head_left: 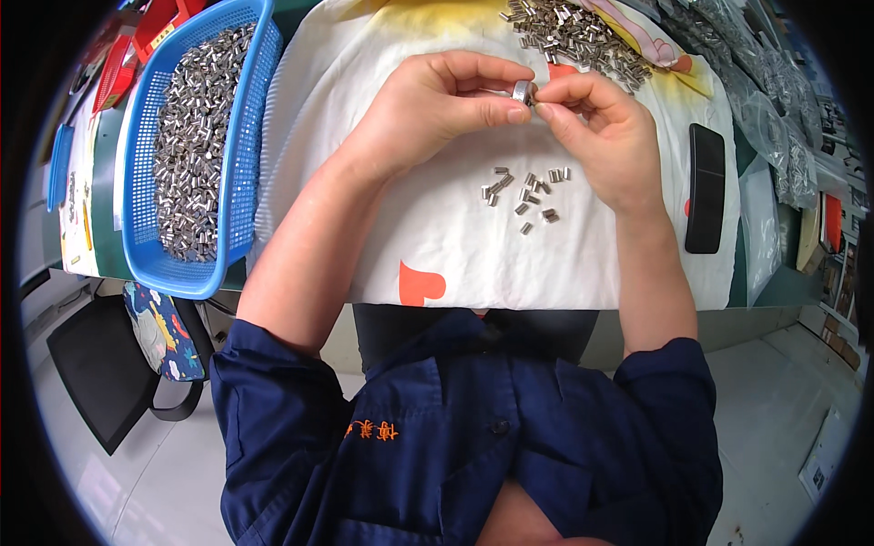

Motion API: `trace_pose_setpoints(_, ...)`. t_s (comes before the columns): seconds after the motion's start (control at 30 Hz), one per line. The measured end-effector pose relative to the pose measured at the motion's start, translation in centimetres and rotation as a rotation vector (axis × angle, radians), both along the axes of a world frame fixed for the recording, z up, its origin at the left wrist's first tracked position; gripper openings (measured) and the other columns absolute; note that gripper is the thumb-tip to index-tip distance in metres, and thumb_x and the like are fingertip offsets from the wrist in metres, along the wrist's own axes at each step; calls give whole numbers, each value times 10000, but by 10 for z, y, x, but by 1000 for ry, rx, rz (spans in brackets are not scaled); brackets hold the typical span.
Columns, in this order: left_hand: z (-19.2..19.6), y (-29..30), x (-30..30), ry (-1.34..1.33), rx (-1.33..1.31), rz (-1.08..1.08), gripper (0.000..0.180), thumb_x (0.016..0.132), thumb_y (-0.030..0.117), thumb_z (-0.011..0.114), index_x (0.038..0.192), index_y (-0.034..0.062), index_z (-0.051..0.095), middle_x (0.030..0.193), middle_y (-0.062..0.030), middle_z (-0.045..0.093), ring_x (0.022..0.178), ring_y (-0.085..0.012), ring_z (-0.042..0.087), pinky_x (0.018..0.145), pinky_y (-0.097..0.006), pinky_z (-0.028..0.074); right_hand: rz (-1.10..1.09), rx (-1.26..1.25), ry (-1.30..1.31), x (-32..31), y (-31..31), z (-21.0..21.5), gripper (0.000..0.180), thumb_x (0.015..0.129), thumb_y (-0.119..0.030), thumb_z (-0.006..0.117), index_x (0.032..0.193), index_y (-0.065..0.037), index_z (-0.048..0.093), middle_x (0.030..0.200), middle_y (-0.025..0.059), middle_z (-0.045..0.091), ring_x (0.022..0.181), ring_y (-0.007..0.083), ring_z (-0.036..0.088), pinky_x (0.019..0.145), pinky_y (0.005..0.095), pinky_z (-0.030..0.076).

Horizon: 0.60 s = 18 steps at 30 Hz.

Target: The recorder is manually sorting and inserting small metal pins into a circular metal component at a workbench.

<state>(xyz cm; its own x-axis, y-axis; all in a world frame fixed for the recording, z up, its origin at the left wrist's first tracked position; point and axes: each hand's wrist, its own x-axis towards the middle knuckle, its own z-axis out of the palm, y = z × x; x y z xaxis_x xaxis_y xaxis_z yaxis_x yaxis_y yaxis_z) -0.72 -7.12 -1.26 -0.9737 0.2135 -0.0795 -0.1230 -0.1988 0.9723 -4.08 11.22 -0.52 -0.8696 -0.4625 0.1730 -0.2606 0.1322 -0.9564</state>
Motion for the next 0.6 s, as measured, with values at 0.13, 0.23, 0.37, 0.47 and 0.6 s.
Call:
trace_pose_setpoints(0.13, -3, 4, 2, -14, -39, 51, 331, 742, 96, 692, 1032, -28, 593, 876, -66, 642, 808, -89, 591, 736, -207, 469, -90, 210, 411, 6, -7, 0, 90, 710, -1, 627, 794, -25, 608, 700, 39, 594, 650, 116, 576, 577, 224, 460)
trace_pose_setpoints(0.23, -4, 5, 4, -5, -134, 93, 331, 734, 98, 698, 1022, -33, 598, 864, -67, 643, 795, -87, 593, 719, -207, 474, -104, 300, 560, 6, -7, 1, 87, 694, 1, 628, 772, -25, 600, 674, 46, 587, 625, 129, 575, 554, 233, 462)
trace_pose_setpoints(0.37, -5, 6, 3, 17, -138, 75, 311, 736, 88, 693, 1013, -23, 608, 844, -64, 646, 775, -81, 592, 708, -202, 475, -69, 251, 421, 5, -4, 4, 67, 706, -12, 631, 758, -21, 589, 669, 44, 594, 604, 116, 560, 553, 231, 448)
trace_pose_setpoints(0.47, -1, 7, 4, 3, -113, 48, 301, 739, 77, 687, 1014, -17, 610, 841, -62, 646, 771, -78, 591, 707, -198, 475, 0, 172, 134, 1, 5, 5, 66, 720, -23, 634, 766, -17, 587, 692, 26, 597, 615, 95, 547, 576, 215, 436)
trace_pose_setpoints(0.6, 0, 6, 7, -52, -121, -40, 328, 736, 62, 688, 1037, -24, 592, 893, -54, 631, 816, -100, 582, 746, -222, 467, 56, 195, 69, -1, 9, 10, 69, 740, -36, 635, 797, -19, 598, 717, -2, 591, 649, 70, 534, 606, 202, 427)
